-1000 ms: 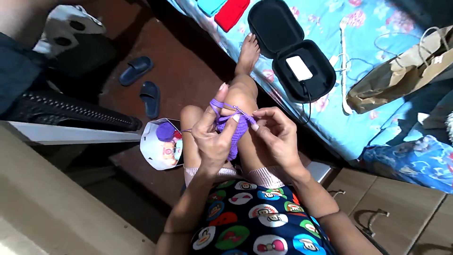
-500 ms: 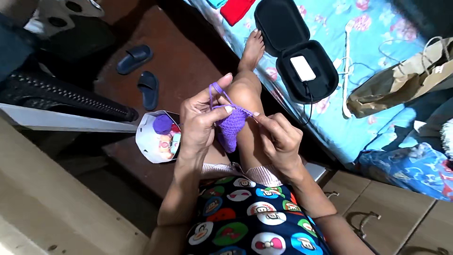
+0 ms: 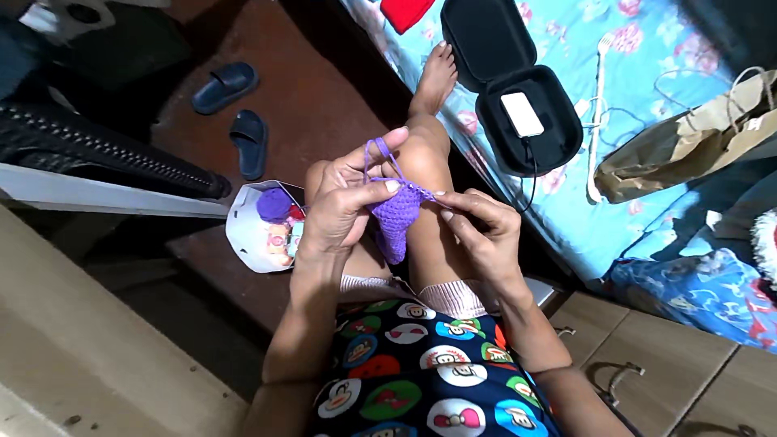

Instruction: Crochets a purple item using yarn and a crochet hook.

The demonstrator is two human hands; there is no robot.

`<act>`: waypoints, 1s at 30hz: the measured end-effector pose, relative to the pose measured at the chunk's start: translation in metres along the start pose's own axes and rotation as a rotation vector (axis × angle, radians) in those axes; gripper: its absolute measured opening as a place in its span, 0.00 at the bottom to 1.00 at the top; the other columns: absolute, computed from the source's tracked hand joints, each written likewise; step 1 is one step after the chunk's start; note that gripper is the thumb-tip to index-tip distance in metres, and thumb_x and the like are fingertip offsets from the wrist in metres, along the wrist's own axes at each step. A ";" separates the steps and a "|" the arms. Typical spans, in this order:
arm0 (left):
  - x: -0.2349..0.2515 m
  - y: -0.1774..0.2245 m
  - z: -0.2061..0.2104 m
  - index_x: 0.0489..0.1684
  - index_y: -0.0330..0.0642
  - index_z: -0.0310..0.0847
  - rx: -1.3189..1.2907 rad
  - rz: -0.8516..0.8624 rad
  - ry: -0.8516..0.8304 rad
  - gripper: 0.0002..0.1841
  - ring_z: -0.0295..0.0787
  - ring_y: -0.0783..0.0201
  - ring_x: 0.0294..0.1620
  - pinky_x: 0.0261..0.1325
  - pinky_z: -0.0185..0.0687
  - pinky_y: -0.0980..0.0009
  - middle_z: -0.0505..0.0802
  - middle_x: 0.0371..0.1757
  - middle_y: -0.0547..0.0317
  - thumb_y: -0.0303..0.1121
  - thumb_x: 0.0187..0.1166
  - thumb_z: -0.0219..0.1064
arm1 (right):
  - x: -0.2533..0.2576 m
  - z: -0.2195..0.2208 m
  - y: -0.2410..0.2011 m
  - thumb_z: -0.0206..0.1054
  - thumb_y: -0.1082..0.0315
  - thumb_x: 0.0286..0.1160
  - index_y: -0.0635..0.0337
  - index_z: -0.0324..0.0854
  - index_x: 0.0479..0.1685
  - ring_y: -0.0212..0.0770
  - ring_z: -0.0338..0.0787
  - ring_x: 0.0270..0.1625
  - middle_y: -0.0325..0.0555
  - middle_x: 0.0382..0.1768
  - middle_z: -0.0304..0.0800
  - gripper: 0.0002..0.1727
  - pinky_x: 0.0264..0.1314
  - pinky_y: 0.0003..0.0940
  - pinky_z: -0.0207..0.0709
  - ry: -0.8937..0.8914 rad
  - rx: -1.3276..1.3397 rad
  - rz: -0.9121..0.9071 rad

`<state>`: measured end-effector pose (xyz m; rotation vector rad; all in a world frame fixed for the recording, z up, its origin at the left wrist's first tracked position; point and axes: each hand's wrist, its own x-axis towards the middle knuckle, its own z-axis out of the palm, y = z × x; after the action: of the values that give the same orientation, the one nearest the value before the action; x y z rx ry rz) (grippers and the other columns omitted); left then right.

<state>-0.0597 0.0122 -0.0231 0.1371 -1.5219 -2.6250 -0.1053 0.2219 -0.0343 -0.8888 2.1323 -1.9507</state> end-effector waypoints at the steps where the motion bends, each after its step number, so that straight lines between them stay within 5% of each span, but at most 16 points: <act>1: 0.000 0.001 0.001 0.78 0.35 0.73 0.051 0.001 -0.003 0.31 0.92 0.74 0.38 0.48 0.89 0.77 0.95 0.38 0.67 0.14 0.69 0.61 | 0.000 -0.001 -0.001 0.66 0.84 0.70 0.70 0.92 0.52 0.26 0.89 0.42 0.45 0.40 0.92 0.14 0.45 0.18 0.84 -0.012 0.033 0.058; 4: -0.002 0.004 0.007 0.88 0.33 0.59 0.240 0.034 0.020 0.40 0.92 0.73 0.40 0.51 0.89 0.77 0.94 0.41 0.67 0.15 0.67 0.64 | 0.002 0.001 -0.004 0.65 0.83 0.72 0.69 0.91 0.53 0.28 0.91 0.46 0.47 0.46 0.94 0.14 0.49 0.20 0.86 -0.025 0.005 0.109; 8: -0.006 0.007 0.017 0.85 0.30 0.63 0.500 0.158 0.165 0.41 0.92 0.76 0.36 0.44 0.89 0.82 0.97 0.39 0.67 0.14 0.64 0.71 | 0.003 0.003 -0.006 0.65 0.82 0.74 0.68 0.91 0.54 0.28 0.92 0.47 0.46 0.47 0.95 0.14 0.51 0.20 0.86 -0.023 0.016 0.144; 12: -0.008 0.001 0.023 0.85 0.32 0.66 0.383 0.181 0.178 0.39 0.91 0.76 0.34 0.43 0.88 0.82 0.96 0.38 0.67 0.11 0.65 0.69 | 0.004 0.003 -0.011 0.65 0.83 0.71 0.65 0.86 0.56 0.24 0.81 0.26 0.41 0.32 0.88 0.15 0.27 0.16 0.76 0.006 0.273 0.306; 16: -0.008 -0.003 0.037 0.82 0.30 0.67 0.524 0.260 0.202 0.38 0.90 0.80 0.37 0.46 0.87 0.84 0.95 0.41 0.70 0.11 0.63 0.68 | 0.006 0.008 -0.012 0.64 0.81 0.75 0.70 0.87 0.51 0.28 0.90 0.41 0.47 0.43 0.93 0.10 0.45 0.21 0.85 -0.001 -0.051 0.067; 19: -0.020 -0.015 0.044 0.83 0.34 0.70 0.855 0.402 0.213 0.34 0.89 0.77 0.41 0.48 0.85 0.83 0.94 0.48 0.59 0.17 0.70 0.68 | 0.010 0.010 -0.013 0.64 0.79 0.76 0.68 0.88 0.50 0.30 0.91 0.43 0.46 0.43 0.93 0.11 0.47 0.25 0.86 0.002 -0.164 0.038; 24: -0.017 -0.022 0.046 0.75 0.30 0.75 0.674 0.511 0.209 0.27 0.91 0.75 0.45 0.51 0.88 0.79 0.94 0.48 0.63 0.16 0.72 0.68 | 0.012 0.006 -0.017 0.65 0.83 0.74 0.64 0.81 0.56 0.26 0.76 0.20 0.41 0.25 0.82 0.14 0.21 0.18 0.70 0.025 0.513 0.405; 26: -0.017 -0.021 0.046 0.76 0.35 0.76 0.563 0.464 0.208 0.28 0.90 0.76 0.45 0.51 0.87 0.80 0.94 0.48 0.67 0.16 0.73 0.67 | 0.008 0.009 -0.019 0.65 0.83 0.73 0.65 0.82 0.54 0.24 0.76 0.21 0.40 0.26 0.82 0.13 0.23 0.16 0.71 0.066 0.404 0.325; 30: -0.011 -0.017 0.042 0.72 0.40 0.82 0.341 0.384 0.255 0.26 0.91 0.77 0.39 0.46 0.89 0.80 0.95 0.45 0.70 0.14 0.72 0.66 | 0.000 0.015 -0.006 0.65 0.82 0.72 0.74 0.88 0.49 0.32 0.90 0.41 0.51 0.40 0.92 0.10 0.46 0.23 0.86 0.148 -0.153 -0.112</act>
<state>-0.0546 0.0579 -0.0165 0.1770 -1.6909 -1.9638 -0.0966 0.2088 -0.0307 -0.9339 2.3918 -1.9843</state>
